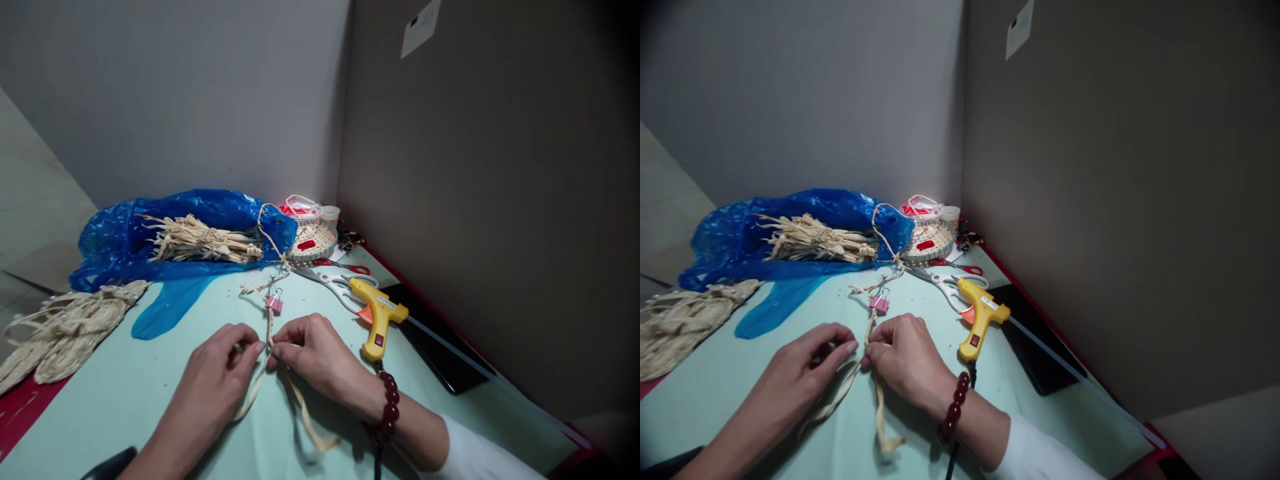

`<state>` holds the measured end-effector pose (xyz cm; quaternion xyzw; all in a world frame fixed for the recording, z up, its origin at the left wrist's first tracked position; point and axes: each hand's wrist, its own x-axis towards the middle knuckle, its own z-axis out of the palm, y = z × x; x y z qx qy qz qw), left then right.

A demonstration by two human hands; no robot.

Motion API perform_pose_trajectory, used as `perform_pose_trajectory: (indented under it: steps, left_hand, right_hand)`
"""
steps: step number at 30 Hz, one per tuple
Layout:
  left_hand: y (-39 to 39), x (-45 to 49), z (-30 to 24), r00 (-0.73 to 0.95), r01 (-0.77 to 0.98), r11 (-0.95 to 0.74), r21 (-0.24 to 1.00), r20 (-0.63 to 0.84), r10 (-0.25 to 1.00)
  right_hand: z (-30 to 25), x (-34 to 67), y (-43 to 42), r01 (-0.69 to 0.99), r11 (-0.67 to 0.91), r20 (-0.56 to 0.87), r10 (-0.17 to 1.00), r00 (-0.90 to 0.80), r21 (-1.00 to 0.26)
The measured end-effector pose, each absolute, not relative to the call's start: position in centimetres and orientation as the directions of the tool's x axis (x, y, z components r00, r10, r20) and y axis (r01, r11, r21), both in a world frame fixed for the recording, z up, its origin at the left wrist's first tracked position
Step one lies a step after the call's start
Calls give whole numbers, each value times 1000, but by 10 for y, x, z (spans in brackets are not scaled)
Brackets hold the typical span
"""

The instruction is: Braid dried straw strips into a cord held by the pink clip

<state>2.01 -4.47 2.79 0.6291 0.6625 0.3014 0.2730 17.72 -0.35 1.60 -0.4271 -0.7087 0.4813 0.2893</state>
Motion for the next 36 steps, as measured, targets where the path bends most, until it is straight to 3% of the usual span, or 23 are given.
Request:
perform_pose_trajectory:
  steps: [2, 4, 7, 12, 16, 22, 26, 30, 36]
  left_hand:
    - [-37, 17, 24, 47, 446, 145, 883, -185, 982]
    - [-33, 17, 17, 193, 272, 254, 928, -311, 930]
    - [-34, 18, 9, 220, 180, 296, 938, -332, 917]
    - [-37, 18, 12, 115, 224, 289, 931, -319, 941]
    - [-36, 16, 12, 75, 310, 194, 931, -228, 971]
    - [-33, 12, 5, 48, 360, 160, 919, -190, 981]
    - [-32, 12, 3, 50, 296, 185, 937, -209, 977]
    - [-35, 15, 5, 33, 222, 224, 949, -237, 971]
    - [-39, 18, 12, 117, -15, 369, 929, -365, 924]
  right_hand:
    - [16, 177, -4, 324, 188, 16, 885, -466, -927]
    - [17, 178, -5, 329, 211, 33, 881, -472, -920]
    - [19, 179, -6, 369, 260, 57, 875, -480, -892]
    - [26, 182, -10, 476, 324, 54, 866, -497, -817]
    - [31, 182, -16, 554, 386, 62, 856, -513, -738]
    - [33, 182, -22, 754, 491, 88, 857, -508, -436]
    - [37, 182, -28, 769, 539, 146, 840, -523, -345]
    - [32, 177, -38, 662, 706, 208, 707, -676, -251]
    - [11, 168, -43, 488, 870, 328, 443, -835, 69]
